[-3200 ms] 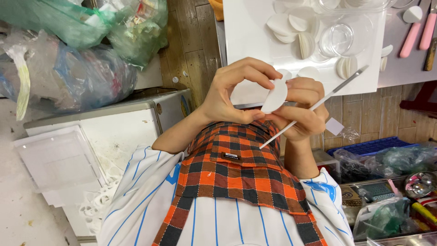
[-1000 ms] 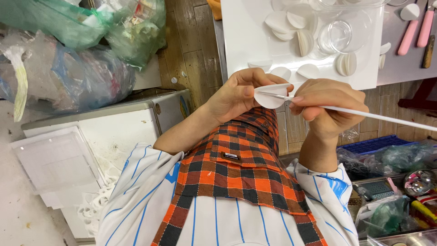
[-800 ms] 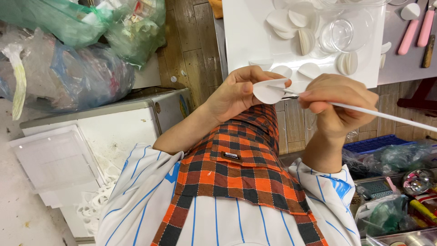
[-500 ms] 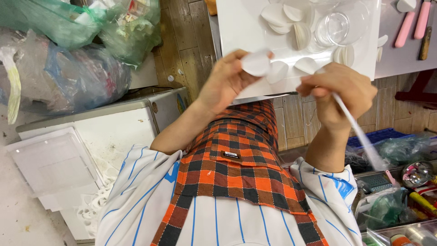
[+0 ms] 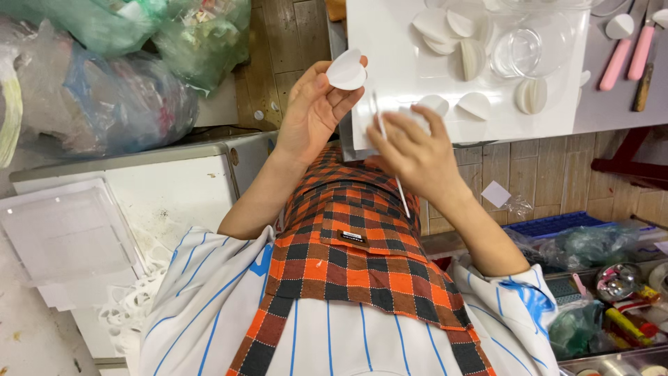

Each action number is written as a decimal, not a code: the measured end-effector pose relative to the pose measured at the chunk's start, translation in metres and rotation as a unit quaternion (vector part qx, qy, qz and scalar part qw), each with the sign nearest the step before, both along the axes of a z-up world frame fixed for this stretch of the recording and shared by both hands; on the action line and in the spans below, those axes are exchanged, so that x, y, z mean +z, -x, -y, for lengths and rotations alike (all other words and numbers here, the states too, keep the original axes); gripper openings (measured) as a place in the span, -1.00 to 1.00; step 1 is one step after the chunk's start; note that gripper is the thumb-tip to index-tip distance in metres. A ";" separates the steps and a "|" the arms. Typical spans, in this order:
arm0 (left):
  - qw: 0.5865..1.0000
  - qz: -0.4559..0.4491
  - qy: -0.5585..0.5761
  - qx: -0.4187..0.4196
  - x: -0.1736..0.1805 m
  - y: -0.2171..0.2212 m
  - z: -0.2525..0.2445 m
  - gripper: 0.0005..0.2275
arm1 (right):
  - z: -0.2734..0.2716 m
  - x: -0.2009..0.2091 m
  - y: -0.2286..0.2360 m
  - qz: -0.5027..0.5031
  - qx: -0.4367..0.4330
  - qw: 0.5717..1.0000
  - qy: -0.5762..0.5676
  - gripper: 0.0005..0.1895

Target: The person repeatedly picks up small white oval pieces from a tray, uses a thin white tool to smooth and shape their edges, and places them back on the tray. The person handles the pieces one at a time, rotating them to work on different sides.

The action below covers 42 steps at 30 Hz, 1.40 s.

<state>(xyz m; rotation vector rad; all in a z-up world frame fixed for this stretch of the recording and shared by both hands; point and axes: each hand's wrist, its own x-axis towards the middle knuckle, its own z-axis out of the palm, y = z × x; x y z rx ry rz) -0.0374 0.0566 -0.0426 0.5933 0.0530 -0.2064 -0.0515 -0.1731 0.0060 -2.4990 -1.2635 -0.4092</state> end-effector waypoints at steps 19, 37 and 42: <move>0.973 0.119 -0.097 -0.172 0.035 0.015 0.032 -0.65 | 0.023 0.055 0.009 0.119 -0.001 0.969 -0.216 -0.91; 0.975 0.142 -0.099 -0.138 0.045 0.017 0.045 -0.74 | 0.025 0.038 0.007 0.136 -0.016 0.953 -0.272 -0.90; 0.946 0.161 -0.271 -0.074 0.059 0.023 0.050 -0.80 | 0.022 0.034 0.000 0.118 -0.059 0.941 -0.313 -0.91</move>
